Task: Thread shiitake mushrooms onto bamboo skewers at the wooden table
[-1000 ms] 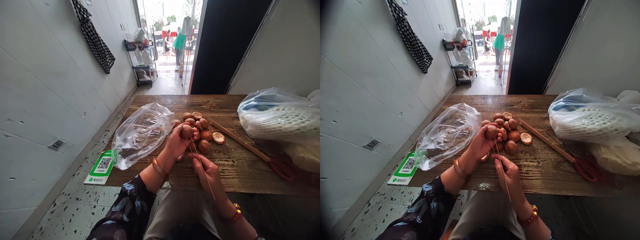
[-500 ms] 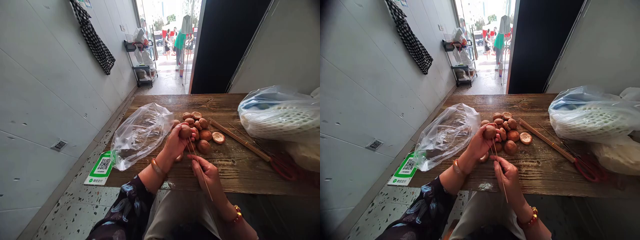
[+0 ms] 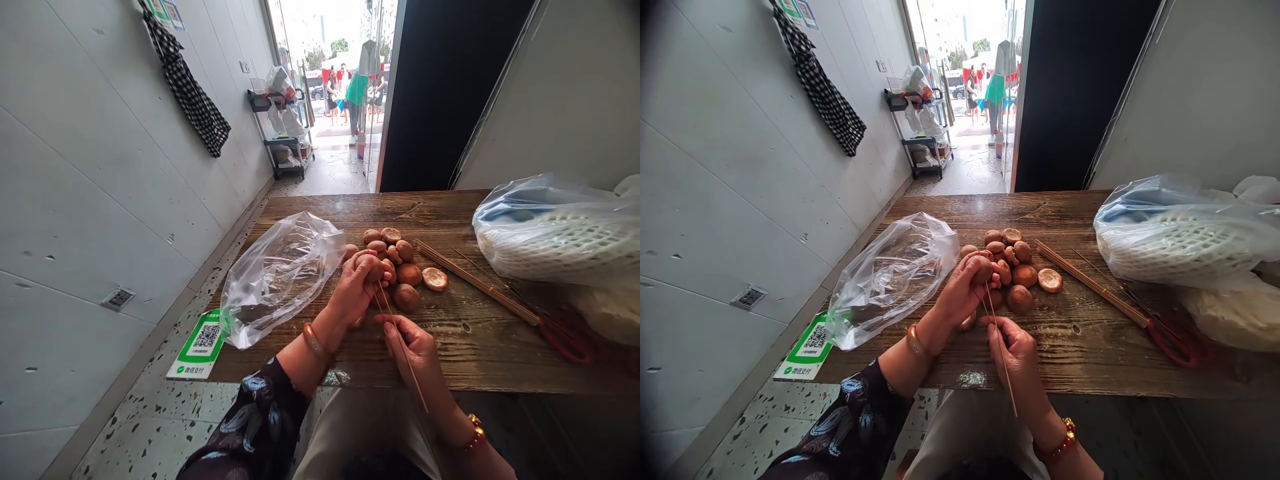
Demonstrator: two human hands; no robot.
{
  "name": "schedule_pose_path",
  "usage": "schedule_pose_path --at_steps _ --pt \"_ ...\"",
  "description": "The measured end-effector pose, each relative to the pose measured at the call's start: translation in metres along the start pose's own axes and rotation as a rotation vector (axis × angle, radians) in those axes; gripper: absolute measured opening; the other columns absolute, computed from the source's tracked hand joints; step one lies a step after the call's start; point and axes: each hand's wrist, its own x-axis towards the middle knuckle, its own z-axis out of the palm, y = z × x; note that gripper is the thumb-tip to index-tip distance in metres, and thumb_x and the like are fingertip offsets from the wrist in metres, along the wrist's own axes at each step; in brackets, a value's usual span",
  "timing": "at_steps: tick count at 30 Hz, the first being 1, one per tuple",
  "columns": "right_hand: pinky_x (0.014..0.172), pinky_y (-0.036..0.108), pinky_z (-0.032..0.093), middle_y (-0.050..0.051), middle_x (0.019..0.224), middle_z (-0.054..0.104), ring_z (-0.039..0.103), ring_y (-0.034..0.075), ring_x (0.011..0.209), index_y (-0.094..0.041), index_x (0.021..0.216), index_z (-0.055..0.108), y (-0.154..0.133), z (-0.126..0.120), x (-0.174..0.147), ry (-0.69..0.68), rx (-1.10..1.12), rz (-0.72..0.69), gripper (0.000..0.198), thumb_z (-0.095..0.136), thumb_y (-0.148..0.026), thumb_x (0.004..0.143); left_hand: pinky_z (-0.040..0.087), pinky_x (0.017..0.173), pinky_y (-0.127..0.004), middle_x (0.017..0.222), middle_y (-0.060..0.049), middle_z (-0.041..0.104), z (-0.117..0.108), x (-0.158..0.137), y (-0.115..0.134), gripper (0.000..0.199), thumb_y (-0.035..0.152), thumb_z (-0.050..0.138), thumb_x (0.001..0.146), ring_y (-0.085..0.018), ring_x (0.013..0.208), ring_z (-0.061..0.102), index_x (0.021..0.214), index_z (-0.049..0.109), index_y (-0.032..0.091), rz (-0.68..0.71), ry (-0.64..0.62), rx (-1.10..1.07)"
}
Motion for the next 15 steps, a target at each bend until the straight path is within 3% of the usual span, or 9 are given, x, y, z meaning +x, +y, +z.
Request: schedule_pose_path --at_steps 5,15 --pt "0.048 0.025 0.035 -0.003 0.053 0.048 0.041 0.013 0.050 -0.015 0.095 0.073 -0.0012 0.0019 0.0014 0.049 0.003 -0.019 0.044 0.055 -0.054 0.088 0.052 0.073 -0.027 0.092 -0.005 0.067 0.0036 -0.0027 -0.0011 0.046 0.035 0.079 0.077 -0.015 0.077 0.066 0.110 0.053 0.016 0.020 -0.031 0.009" --pt "0.052 0.026 0.043 -0.002 0.050 0.054 0.053 0.016 0.054 -0.018 0.091 0.076 -0.0010 0.0036 0.0028 0.145 -0.072 -0.106 0.037 0.058 -0.049 0.086 0.053 0.073 -0.028 0.091 -0.005 0.068 0.0094 -0.0083 -0.0030 0.043 0.036 0.076 0.080 -0.014 0.076 0.066 0.110 0.053 0.016 0.043 -0.074 0.055"
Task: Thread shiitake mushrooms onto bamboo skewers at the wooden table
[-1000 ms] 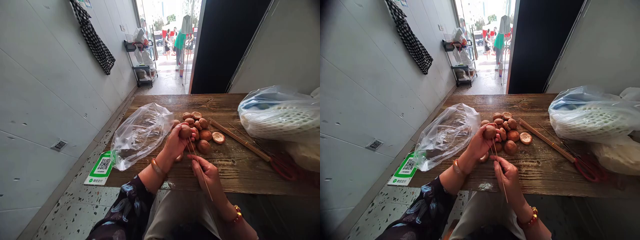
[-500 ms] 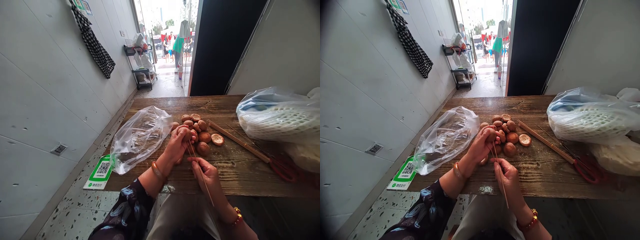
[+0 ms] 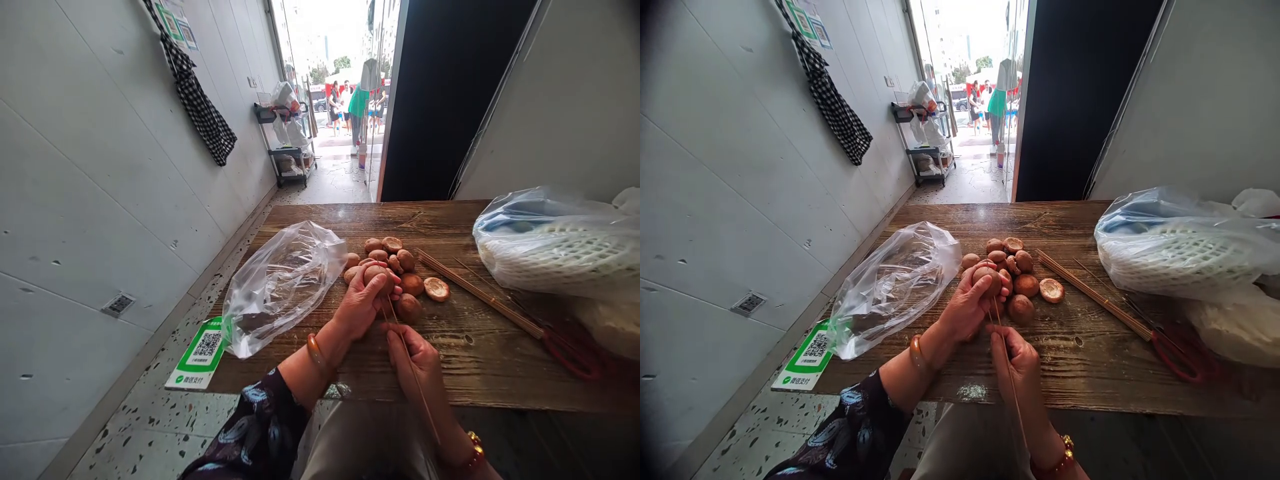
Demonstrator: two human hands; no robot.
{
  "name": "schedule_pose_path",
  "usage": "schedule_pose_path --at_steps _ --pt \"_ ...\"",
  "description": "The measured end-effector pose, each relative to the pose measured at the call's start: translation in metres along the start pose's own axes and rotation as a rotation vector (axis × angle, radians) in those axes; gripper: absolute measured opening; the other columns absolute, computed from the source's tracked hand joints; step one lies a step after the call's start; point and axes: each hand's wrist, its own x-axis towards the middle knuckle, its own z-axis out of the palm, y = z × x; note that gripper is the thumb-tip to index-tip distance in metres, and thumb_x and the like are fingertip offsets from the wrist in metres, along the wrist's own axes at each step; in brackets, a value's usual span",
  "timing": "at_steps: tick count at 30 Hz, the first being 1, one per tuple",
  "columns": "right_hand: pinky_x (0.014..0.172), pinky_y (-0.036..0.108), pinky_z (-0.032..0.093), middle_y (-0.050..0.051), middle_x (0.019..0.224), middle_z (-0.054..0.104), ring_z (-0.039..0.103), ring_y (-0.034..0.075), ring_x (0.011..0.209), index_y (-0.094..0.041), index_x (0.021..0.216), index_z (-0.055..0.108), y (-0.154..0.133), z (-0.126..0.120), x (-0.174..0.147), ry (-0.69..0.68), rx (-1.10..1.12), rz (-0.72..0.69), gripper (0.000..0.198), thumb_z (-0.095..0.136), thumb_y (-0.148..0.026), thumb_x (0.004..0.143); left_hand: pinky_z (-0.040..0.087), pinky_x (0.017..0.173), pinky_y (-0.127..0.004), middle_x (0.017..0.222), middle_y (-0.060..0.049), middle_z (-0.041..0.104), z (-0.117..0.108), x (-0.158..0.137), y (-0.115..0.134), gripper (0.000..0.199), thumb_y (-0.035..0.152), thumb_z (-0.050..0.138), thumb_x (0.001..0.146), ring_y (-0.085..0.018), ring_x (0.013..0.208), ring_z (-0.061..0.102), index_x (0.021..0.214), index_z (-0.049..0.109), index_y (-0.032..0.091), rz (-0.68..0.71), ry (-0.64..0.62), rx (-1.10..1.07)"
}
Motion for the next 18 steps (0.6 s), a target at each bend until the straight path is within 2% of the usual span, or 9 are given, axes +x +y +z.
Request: schedule_pose_path --at_steps 10,18 --pt "0.055 0.027 0.045 -0.001 0.049 0.053 0.055 0.018 0.056 -0.018 0.093 0.077 0.0043 0.0059 0.0006 0.048 -0.001 0.003 0.037 0.056 -0.048 0.088 0.052 0.074 -0.029 0.097 -0.007 0.070 0.0023 -0.0043 -0.0048 0.042 0.037 0.074 0.082 -0.017 0.080 0.069 0.112 0.052 0.016 0.006 -0.004 0.050" --pt "0.058 0.028 0.045 -0.002 0.050 0.049 0.053 0.018 0.055 -0.017 0.096 0.076 0.0029 0.0028 0.0026 0.021 -0.086 -0.008 0.041 0.052 -0.050 0.090 0.052 0.074 -0.030 0.098 -0.008 0.070 0.0031 -0.0066 -0.0074 0.042 0.039 0.072 0.083 -0.018 0.079 0.069 0.112 0.052 0.016 -0.023 -0.006 0.058"
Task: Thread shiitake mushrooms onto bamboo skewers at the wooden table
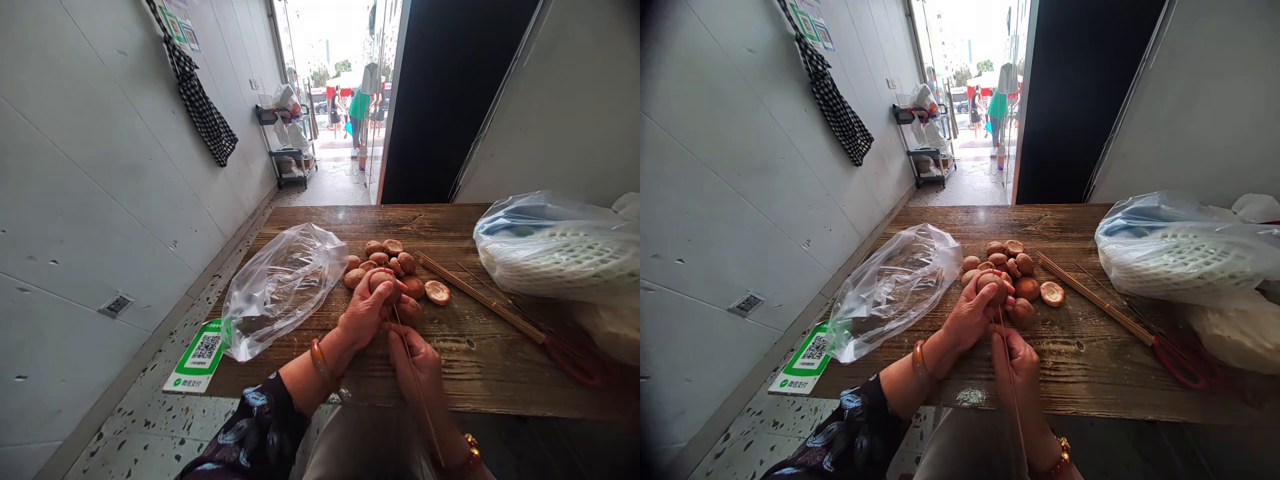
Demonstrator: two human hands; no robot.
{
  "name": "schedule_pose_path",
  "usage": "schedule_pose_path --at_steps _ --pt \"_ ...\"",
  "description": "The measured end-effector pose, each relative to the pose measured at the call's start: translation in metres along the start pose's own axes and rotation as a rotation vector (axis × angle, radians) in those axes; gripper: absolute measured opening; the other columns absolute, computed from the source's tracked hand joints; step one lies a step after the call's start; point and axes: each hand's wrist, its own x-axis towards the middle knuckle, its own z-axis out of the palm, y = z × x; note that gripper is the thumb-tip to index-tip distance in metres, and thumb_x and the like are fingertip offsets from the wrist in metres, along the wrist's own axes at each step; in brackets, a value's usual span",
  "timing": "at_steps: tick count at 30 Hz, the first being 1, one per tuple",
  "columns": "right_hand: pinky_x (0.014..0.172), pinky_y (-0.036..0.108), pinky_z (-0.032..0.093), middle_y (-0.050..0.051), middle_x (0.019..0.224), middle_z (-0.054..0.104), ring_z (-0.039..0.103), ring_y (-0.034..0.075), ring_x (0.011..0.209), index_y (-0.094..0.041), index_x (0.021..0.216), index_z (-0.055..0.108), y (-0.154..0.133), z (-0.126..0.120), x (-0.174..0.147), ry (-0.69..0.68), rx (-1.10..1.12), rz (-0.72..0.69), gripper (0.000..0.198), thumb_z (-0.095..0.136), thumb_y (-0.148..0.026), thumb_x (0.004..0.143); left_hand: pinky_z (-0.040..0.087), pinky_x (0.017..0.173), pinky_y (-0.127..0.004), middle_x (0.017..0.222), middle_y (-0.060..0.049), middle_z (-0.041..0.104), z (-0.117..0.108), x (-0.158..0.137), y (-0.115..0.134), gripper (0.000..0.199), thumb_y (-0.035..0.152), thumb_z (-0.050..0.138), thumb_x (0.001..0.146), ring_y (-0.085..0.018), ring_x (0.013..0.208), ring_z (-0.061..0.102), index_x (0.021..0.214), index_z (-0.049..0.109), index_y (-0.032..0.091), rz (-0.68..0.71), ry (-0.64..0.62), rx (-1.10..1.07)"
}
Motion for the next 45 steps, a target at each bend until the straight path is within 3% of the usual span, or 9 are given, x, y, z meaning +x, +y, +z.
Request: schedule_pose_path --at_steps 4,9,18,24,31,38,41,45 --pt "0.061 0.030 0.047 -0.002 0.050 0.050 0.057 0.020 0.061 -0.017 0.096 0.076 -0.002 0.000 0.001 0.006 -0.005 0.007 0.042 0.051 -0.051 0.090 0.052 0.075 -0.029 0.100 -0.008 0.070 0.000 -0.001 -0.001 0.038 0.039 0.070 0.085 -0.016 0.080 0.067 0.111 0.054 0.016 0.022 0.004 0.042" --pt "0.068 0.030 0.050 0.003 0.065 0.063 0.063 0.021 0.072 -0.017 0.098 0.076 -0.001 0.001 0.002 0.021 -0.011 -0.021 0.041 0.051 -0.050 0.090 0.052 0.073 -0.029 0.098 -0.008 0.070 0.001 -0.001 -0.001 0.037 0.039 0.069 0.085 -0.014 0.075 0.066 0.111 0.054 0.016 0.015 0.001 0.044" --pt "0.066 0.031 0.049 -0.002 0.052 0.051 0.060 0.021 0.066 -0.017 0.093 0.075 -0.002 0.003 0.005 0.037 -0.019 -0.014 0.042 0.051 -0.051 0.090 0.052 0.070 -0.028 0.096 -0.007 0.070 0.003 -0.003 -0.001 0.039 0.040 0.070 0.083 -0.014 0.073 0.065 0.110 0.054 0.017 -0.002 0.005 0.022" --pt "0.070 0.031 0.050 0.006 0.081 0.073 0.064 0.021 0.074 -0.019 0.091 0.074 -0.007 0.005 0.007 0.051 -0.022 -0.047 0.040 0.050 -0.051 0.092 0.052 0.068 -0.028 0.093 -0.006 0.069 0.007 -0.005 -0.001 0.039 0.040 0.071 0.082 -0.014 0.071 0.065 0.109 0.053 0.017 0.003 -0.001 0.002" --pt "0.075 0.033 0.052 0.009 0.091 0.076 0.066 0.023 0.081 -0.018 0.096 0.076 -0.008 0.009 0.016 0.055 0.005 -0.054 0.041 0.052 -0.050 0.091 0.052 0.070 -0.028 0.093 -0.005 0.070 0.006 -0.007 0.002 0.042 0.041 0.073 0.081 -0.015 0.072 0.066 0.110 0.053 0.018 -0.015 0.013 0.028" --pt "0.096 0.045 0.052 0.011 0.112 0.075 0.068 0.028 0.105 -0.018 0.110 0.076 0.008 0.010 0.004 0.060 0.187 0.032 0.043 0.058 -0.050 0.088 0.051 0.068 -0.028 0.086 -0.005 0.068 0.006 -0.006 -0.001 0.042 0.040 0.073 0.080 -0.014 0.068 0.064 0.108 0.053 0.016 -0.013 0.004 0.066" --pt "0.100 0.049 0.050 0.011 0.114 0.075 0.067 0.030 0.109 -0.018 0.112 0.076 0.014 0.009 -0.001 0.054 0.216 0.057 0.042 0.060 -0.048 0.087 0.050 0.067 -0.027 0.087 -0.005 0.068 0.007 -0.006 -0.003 0.040 0.041 0.072 0.082 -0.013 0.068 0.064 0.107 0.053 0.016 -0.004 -0.001 0.092" --pt "0.094 0.049 0.054 0.010 0.102 0.077 0.068 0.031 0.104 -0.021 0.115 0.076 0.015 0.007 -0.003 0.051 0.245 0.056 0.042 0.062 -0.047 0.086 0.050 0.068 -0.028 0.089 -0.006 0.070 0.006 -0.006 -0.003 0.041 0.042 0.071 0.082 -0.014 0.069 0.064 0.108 0.053 0.016 -0.015 -0.007 0.126"
